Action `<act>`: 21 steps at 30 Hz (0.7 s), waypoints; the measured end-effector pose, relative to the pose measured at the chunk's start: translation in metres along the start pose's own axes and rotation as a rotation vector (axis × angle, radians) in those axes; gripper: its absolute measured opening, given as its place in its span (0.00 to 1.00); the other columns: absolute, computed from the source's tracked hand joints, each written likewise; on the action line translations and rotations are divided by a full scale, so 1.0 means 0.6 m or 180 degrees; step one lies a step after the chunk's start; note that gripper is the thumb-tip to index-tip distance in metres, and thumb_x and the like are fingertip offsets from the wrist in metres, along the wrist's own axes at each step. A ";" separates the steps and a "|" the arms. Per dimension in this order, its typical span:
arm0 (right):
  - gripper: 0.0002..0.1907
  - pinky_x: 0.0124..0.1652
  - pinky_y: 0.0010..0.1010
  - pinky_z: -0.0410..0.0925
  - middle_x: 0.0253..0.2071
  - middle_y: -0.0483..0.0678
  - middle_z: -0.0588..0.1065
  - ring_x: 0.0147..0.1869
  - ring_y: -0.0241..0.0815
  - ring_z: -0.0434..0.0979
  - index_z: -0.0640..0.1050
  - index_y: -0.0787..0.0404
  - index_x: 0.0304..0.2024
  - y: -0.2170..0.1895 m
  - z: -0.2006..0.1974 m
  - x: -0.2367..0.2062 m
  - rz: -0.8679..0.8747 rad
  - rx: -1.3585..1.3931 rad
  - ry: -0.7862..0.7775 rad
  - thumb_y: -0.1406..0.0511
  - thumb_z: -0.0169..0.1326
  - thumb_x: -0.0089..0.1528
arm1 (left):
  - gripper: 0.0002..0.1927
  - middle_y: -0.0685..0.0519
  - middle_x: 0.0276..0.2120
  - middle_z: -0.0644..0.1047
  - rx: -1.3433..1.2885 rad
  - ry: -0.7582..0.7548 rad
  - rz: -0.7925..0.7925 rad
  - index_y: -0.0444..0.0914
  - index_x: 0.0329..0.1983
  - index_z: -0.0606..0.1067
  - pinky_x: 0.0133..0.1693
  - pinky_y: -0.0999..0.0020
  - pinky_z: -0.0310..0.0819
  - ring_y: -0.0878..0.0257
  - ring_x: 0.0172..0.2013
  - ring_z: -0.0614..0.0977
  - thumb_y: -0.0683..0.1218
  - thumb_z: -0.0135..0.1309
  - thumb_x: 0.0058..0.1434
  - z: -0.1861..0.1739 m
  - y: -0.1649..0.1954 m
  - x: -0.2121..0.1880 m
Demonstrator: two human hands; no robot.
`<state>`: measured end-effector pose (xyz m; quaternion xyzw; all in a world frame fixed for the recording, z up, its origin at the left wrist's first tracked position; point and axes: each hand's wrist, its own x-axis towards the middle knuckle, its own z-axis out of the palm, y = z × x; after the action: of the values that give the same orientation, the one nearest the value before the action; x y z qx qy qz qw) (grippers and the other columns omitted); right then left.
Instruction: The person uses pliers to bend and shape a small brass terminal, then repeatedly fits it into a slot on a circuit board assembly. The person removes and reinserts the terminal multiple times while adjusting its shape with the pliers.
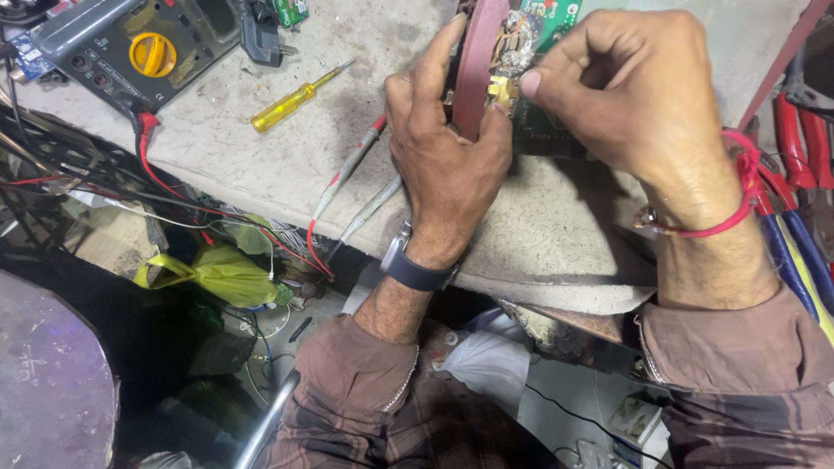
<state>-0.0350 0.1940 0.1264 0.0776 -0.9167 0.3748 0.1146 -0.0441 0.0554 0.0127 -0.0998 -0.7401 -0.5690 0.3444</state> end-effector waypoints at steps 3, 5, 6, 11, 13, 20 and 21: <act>0.05 0.28 0.17 0.59 0.27 0.36 0.74 0.27 0.23 0.68 0.79 0.60 0.33 -0.006 -0.023 -0.012 0.0082 0.0791 0.0051 0.69 0.63 0.64 | 0.35 0.53 0.48 0.72 -0.0010 -0.0057 -0.0022 0.47 0.70 0.64 0.56 0.65 0.71 0.59 0.48 0.73 0.43 0.62 0.60 0.000 -0.002 -0.003; 0.05 0.32 0.16 0.62 0.31 0.38 0.76 0.31 0.24 0.72 0.79 0.62 0.37 -0.008 -0.042 -0.023 -0.0255 0.0897 0.0121 0.71 0.63 0.66 | 0.35 0.53 0.46 0.72 -0.0029 -0.0084 0.0001 0.47 0.70 0.64 0.56 0.65 0.71 0.59 0.48 0.73 0.43 0.62 0.60 -0.001 -0.002 -0.004; 0.05 0.33 0.17 0.63 0.32 0.40 0.76 0.32 0.25 0.72 0.78 0.63 0.37 -0.009 -0.051 -0.029 -0.0315 0.0888 0.0179 0.71 0.63 0.67 | 0.36 0.52 0.45 0.71 -0.0036 -0.0105 0.0006 0.46 0.70 0.64 0.56 0.64 0.71 0.59 0.48 0.72 0.43 0.62 0.59 -0.002 -0.002 -0.003; 0.08 0.30 0.20 0.62 0.34 0.42 0.75 0.32 0.29 0.71 0.77 0.63 0.42 -0.014 -0.087 -0.057 -0.0055 0.0490 0.0607 0.67 0.64 0.71 | 0.36 0.53 0.43 0.70 0.0026 -0.0113 0.0016 0.47 0.70 0.65 0.57 0.62 0.70 0.60 0.47 0.73 0.42 0.62 0.58 -0.003 0.004 -0.006; 0.08 0.28 0.21 0.63 0.34 0.40 0.75 0.31 0.29 0.72 0.79 0.61 0.42 -0.017 -0.100 -0.067 0.0151 0.0391 0.0747 0.63 0.63 0.70 | 0.36 0.53 0.44 0.70 -0.0034 -0.0109 0.0003 0.47 0.70 0.64 0.58 0.62 0.71 0.61 0.48 0.73 0.42 0.62 0.58 -0.003 0.006 -0.007; 0.12 0.36 0.22 0.72 0.40 0.41 0.76 0.38 0.31 0.76 0.76 0.66 0.46 -0.012 -0.113 -0.093 -0.0010 0.0878 0.0695 0.62 0.61 0.73 | 0.36 0.53 0.44 0.69 -0.0091 -0.0140 -0.0021 0.45 0.71 0.65 0.55 0.65 0.72 0.60 0.47 0.73 0.42 0.62 0.59 -0.009 0.007 -0.007; 0.13 0.34 0.22 0.70 0.39 0.41 0.76 0.37 0.30 0.75 0.76 0.66 0.45 -0.007 -0.108 -0.093 0.0029 0.0831 0.0765 0.62 0.62 0.72 | 0.36 0.53 0.44 0.70 -0.0091 -0.0124 -0.0013 0.45 0.71 0.65 0.54 0.65 0.71 0.60 0.47 0.73 0.42 0.61 0.59 -0.010 0.006 -0.007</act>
<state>0.0293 0.2398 0.1593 0.0423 -0.8403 0.4978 0.2107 -0.0368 0.0522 0.0138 -0.1143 -0.7386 -0.5781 0.3273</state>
